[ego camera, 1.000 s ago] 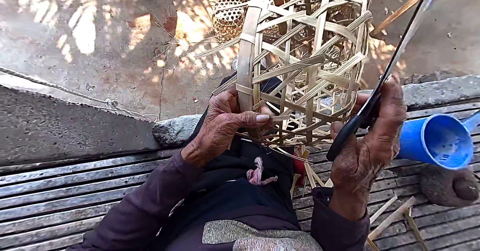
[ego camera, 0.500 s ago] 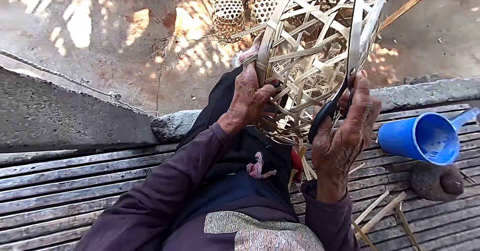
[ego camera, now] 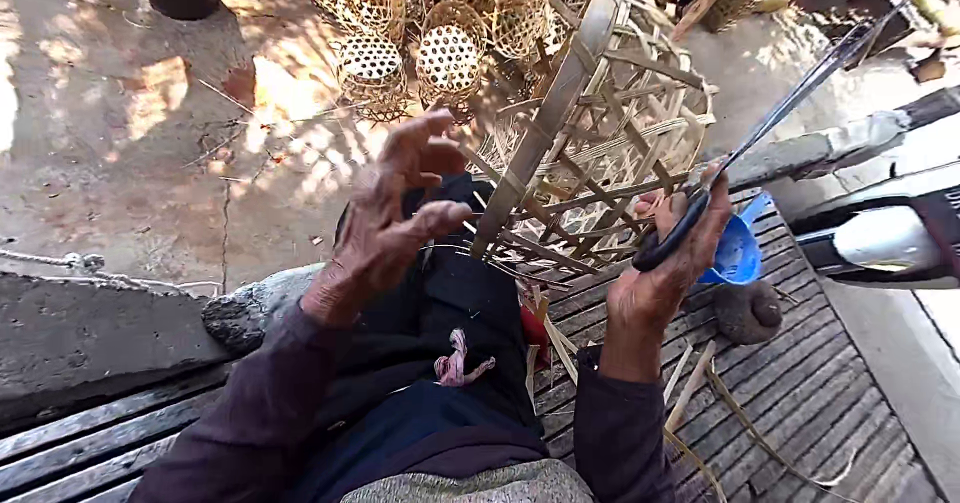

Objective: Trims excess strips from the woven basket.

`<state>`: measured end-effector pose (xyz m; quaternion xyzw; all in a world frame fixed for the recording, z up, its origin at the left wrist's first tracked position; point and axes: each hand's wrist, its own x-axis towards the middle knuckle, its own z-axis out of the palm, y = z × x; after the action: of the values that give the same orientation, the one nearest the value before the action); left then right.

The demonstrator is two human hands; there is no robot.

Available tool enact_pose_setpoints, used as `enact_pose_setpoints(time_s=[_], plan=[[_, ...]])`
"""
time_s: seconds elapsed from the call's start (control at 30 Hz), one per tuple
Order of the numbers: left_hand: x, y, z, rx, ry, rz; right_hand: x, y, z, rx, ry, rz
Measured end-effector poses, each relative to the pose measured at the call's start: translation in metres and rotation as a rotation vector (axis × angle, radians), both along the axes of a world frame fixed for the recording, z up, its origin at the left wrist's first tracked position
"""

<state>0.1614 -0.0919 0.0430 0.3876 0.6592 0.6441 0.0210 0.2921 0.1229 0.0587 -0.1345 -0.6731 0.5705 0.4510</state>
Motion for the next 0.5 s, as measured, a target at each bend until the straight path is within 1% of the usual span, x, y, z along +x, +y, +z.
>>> enact_pose_setpoints(time_s=[0.03,0.1,0.13,0.2,0.23,0.27,0.37,0.43,0.5], plan=[[0.007,0.01,-0.007,-0.032,-0.01,-0.027,-0.001,-0.002,-0.002,-0.05,0.012,0.001],[0.011,0.032,-0.018,0.085,-0.044,-0.076,0.001,-0.003,-0.007,-0.062,0.005,0.004],[0.008,0.037,-0.016,0.145,-0.053,-0.11,0.004,0.0,-0.008,-0.053,-0.003,0.012],[-0.011,0.037,0.004,0.167,-0.034,-0.17,0.014,0.007,-0.006,-0.03,-0.032,0.038],[-0.023,0.033,0.019,0.139,-0.03,-0.209,0.021,0.01,-0.004,0.037,-0.068,0.033],[-0.036,0.029,0.037,0.099,-0.022,-0.261,0.03,0.013,-0.004,0.162,-0.131,0.039],[-0.069,0.017,0.085,-0.109,0.037,-0.372,0.054,0.021,-0.004,0.629,-0.261,-0.031],[-0.086,0.015,0.102,-0.255,0.059,-0.443,0.065,0.022,-0.005,0.829,-0.324,-0.02],[-0.096,0.017,0.105,-0.374,0.039,-0.493,0.073,0.022,-0.008,0.974,-0.401,-0.009]])
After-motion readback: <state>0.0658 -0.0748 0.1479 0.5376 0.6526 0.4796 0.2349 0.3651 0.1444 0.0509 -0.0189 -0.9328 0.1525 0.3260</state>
